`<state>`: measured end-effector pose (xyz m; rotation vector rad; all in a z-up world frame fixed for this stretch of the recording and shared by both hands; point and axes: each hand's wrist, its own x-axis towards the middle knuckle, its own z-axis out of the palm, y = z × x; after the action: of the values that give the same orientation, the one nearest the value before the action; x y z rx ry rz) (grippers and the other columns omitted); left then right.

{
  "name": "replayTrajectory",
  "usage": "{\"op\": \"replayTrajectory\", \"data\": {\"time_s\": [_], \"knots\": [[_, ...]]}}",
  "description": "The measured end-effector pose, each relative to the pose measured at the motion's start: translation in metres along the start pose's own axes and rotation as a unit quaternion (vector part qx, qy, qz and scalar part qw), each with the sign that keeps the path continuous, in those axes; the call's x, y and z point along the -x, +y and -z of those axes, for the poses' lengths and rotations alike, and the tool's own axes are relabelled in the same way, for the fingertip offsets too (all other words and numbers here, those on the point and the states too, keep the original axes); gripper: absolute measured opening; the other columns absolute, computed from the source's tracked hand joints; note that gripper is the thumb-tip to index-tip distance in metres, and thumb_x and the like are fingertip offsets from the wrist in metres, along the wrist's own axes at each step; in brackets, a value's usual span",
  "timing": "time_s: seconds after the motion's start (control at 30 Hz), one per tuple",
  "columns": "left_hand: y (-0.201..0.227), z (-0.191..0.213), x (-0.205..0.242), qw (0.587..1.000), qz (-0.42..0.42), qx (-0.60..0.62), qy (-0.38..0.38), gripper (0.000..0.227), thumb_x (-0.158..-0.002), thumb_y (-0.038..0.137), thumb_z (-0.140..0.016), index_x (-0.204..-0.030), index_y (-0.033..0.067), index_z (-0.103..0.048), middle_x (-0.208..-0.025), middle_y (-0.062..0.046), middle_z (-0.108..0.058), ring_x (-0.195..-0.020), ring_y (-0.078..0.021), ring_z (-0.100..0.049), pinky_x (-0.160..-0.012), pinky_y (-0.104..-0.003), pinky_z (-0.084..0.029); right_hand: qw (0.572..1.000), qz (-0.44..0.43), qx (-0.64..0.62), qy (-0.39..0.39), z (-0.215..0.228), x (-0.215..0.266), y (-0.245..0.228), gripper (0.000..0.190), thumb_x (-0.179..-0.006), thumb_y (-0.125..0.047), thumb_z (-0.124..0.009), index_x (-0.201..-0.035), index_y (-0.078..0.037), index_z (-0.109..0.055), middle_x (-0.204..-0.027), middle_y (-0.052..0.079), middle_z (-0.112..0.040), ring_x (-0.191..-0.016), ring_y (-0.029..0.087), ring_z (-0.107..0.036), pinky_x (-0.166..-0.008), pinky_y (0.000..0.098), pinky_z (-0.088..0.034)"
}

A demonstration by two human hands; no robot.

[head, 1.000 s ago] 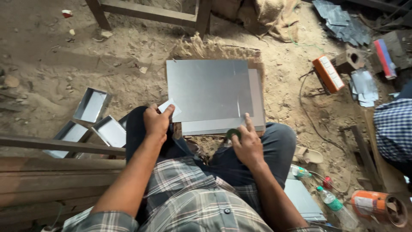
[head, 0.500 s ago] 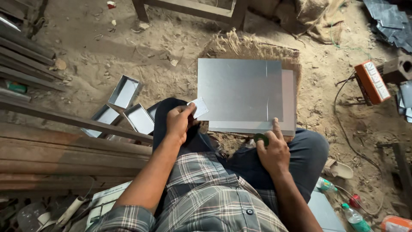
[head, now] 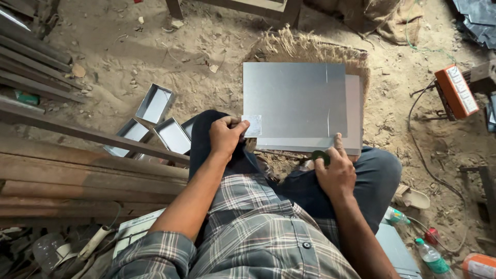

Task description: The person sits on the ground and uses a green abrasive pad to polish the surface of a rectangular metal sheet. They hold the sheet steady with one hand and rub the pad back and forth across the surface with the other hand.

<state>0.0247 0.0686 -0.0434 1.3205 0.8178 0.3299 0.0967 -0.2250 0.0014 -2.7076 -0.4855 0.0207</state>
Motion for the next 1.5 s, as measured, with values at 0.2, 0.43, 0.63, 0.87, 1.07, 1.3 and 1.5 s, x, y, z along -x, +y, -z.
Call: {"op": "replayTrajectory", "data": {"time_s": [0.2,0.43,0.63,0.87,1.07,1.3,1.5], "knots": [[0.006,0.002,0.0,0.998,-0.043,-0.045,0.014,0.019,-0.076,0.009,-0.088,-0.085,-0.0023,-0.076,-0.071,-0.004,-0.074,-0.058,-0.0061,-0.065,-0.051,-0.022,-0.05,1.0,0.011,-0.01,-0.022,-0.002,0.002,0.003,0.028,-0.084,-0.025,-0.066,-0.1,-0.002,-0.071,-0.164,0.02,-0.041,-0.107,0.045,-0.069,-0.092,0.0466,-0.057],[0.01,0.009,0.002,0.999,-0.024,-0.017,-0.044,0.019,-0.079,0.009,-0.085,-0.09,-0.003,-0.076,-0.069,-0.004,-0.073,-0.052,-0.0093,-0.063,-0.046,-0.026,-0.048,0.997,0.017,-0.005,-0.069,-0.002,0.005,-0.001,0.031,-0.081,-0.023,-0.071,-0.106,-0.004,-0.073,-0.167,0.031,-0.018,-0.125,0.052,-0.057,-0.097,0.0502,-0.053],[0.0,0.015,-0.001,0.996,-0.064,-0.034,-0.059,0.019,-0.081,0.014,-0.084,-0.088,-0.0021,-0.076,-0.067,-0.005,-0.072,-0.053,-0.0089,-0.064,-0.048,-0.026,-0.05,0.994,0.103,0.005,-0.028,0.011,0.02,-0.02,0.029,-0.083,-0.02,-0.073,-0.105,-0.002,-0.072,-0.167,0.031,-0.018,-0.132,0.052,-0.052,-0.097,0.05,-0.053],[-0.006,0.016,0.002,0.996,-0.074,-0.009,-0.051,0.022,-0.083,0.022,-0.082,-0.088,0.0005,-0.078,-0.068,-0.003,-0.073,-0.056,-0.0097,-0.068,-0.053,-0.027,-0.054,0.995,0.092,-0.027,-0.037,0.035,0.035,-0.054,0.029,-0.083,-0.019,-0.068,-0.105,-0.001,-0.072,-0.169,0.03,-0.019,-0.11,0.043,-0.068,-0.087,0.0464,-0.056],[-0.004,0.02,0.019,0.964,-0.22,-0.148,-0.024,0.037,-0.068,0.025,-0.093,-0.091,0.0017,-0.076,-0.078,-0.005,-0.077,-0.069,-0.011,-0.073,-0.066,-0.027,-0.058,0.993,0.081,-0.078,-0.025,0.055,0.049,-0.067,0.032,-0.082,-0.016,-0.068,-0.109,0.0,-0.071,-0.167,0.03,-0.024,-0.073,0.031,-0.074,-0.071,0.0398,-0.059],[-0.004,0.024,0.024,0.943,-0.239,-0.222,-0.058,0.052,-0.06,0.024,-0.092,-0.105,0.0045,-0.074,-0.086,-0.009,-0.077,-0.074,-0.0184,-0.074,-0.071,-0.033,-0.059,0.986,0.123,-0.105,-0.032,0.05,0.053,-0.065,0.022,-0.082,-0.012,-0.069,-0.099,0.001,-0.073,-0.167,0.03,-0.024,-0.071,0.025,-0.073,-0.065,0.0365,-0.059],[0.0,0.017,0.027,0.94,-0.228,-0.251,-0.039,0.048,-0.062,0.022,-0.088,-0.107,0.0079,-0.075,-0.085,-0.009,-0.077,-0.08,-0.0244,-0.076,-0.075,-0.036,-0.06,0.968,0.206,-0.085,-0.114,0.031,0.035,-0.073,0.023,-0.081,-0.012,-0.071,-0.101,-0.002,-0.072,-0.168,0.021,-0.025,-0.11,0.035,-0.067,-0.084,0.0424,-0.056]]}}
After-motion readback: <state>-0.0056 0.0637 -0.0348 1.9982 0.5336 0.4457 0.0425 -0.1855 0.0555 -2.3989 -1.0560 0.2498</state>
